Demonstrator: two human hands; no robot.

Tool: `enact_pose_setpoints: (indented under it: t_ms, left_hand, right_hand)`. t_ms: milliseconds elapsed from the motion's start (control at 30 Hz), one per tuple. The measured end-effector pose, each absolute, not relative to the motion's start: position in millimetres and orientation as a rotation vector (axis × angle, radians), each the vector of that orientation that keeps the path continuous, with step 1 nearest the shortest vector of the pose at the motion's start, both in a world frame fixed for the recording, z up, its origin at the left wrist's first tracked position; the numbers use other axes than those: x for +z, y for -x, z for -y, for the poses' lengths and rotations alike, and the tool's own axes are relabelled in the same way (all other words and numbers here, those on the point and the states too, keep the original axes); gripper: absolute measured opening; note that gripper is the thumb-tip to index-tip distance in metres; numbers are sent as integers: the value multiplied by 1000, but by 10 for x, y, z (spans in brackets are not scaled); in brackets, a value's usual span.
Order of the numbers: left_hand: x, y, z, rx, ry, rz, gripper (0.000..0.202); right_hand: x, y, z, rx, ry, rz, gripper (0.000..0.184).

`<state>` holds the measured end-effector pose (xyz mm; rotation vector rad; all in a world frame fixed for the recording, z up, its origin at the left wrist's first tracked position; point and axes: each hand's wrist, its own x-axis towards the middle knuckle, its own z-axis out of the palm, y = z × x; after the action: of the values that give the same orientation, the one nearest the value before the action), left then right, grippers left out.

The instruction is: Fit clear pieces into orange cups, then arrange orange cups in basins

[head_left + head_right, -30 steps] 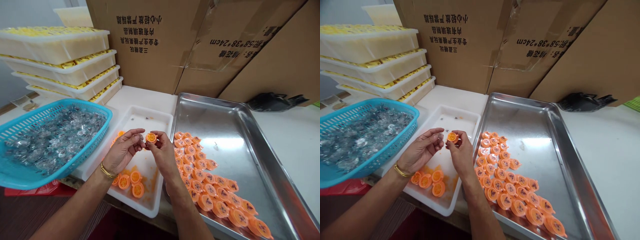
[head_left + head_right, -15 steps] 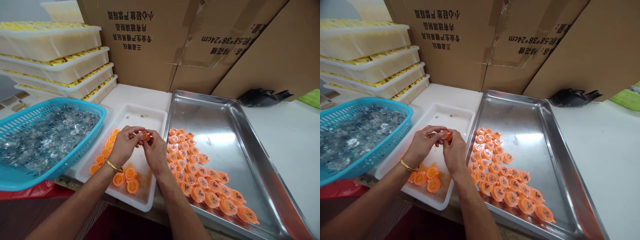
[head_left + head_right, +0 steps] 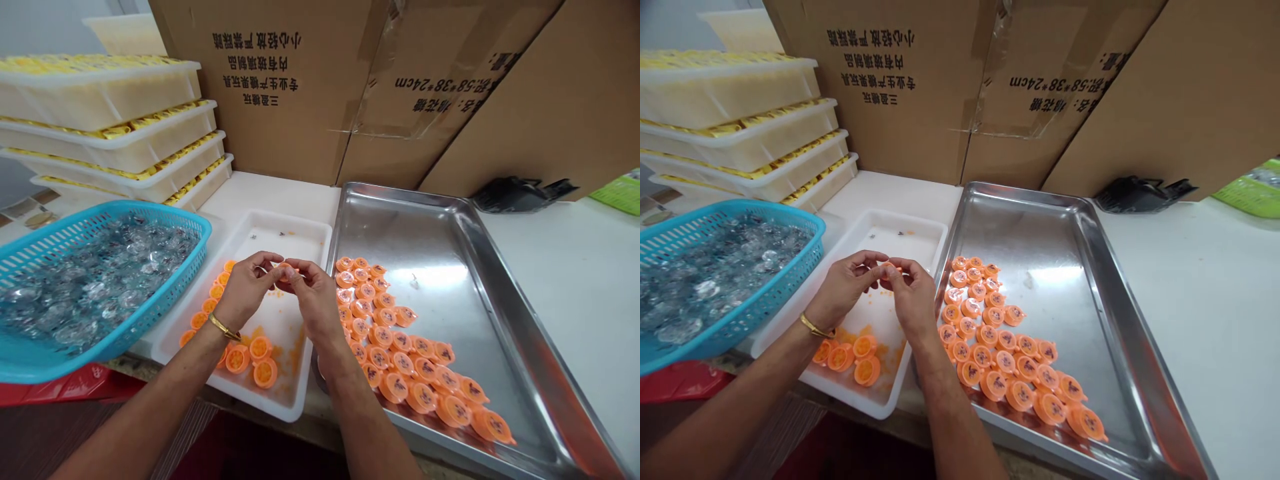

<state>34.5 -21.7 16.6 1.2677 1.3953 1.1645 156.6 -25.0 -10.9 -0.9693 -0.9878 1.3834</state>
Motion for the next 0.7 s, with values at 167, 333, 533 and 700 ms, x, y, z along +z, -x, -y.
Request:
enact_pose_setpoints:
  t_ms: [167,333,533,700]
  left_hand:
    - [75,-335,231,1106,-1295,-1312,32]
    - [189,-383,420,1218,-1372,-1426,28]
    - [447,-336,575,1017,-1146,-1231,44]
    - [325,-203,584,937,-1090,-1436,35]
  right_hand:
    - [-95,-1567,239,1402,934,881,22]
    - [42,-1479,356,1540,812,843,21]
    - [229,-2312,588,1256,1033,953,22]
    - [-26,-3683,633,654,1851,1085,17]
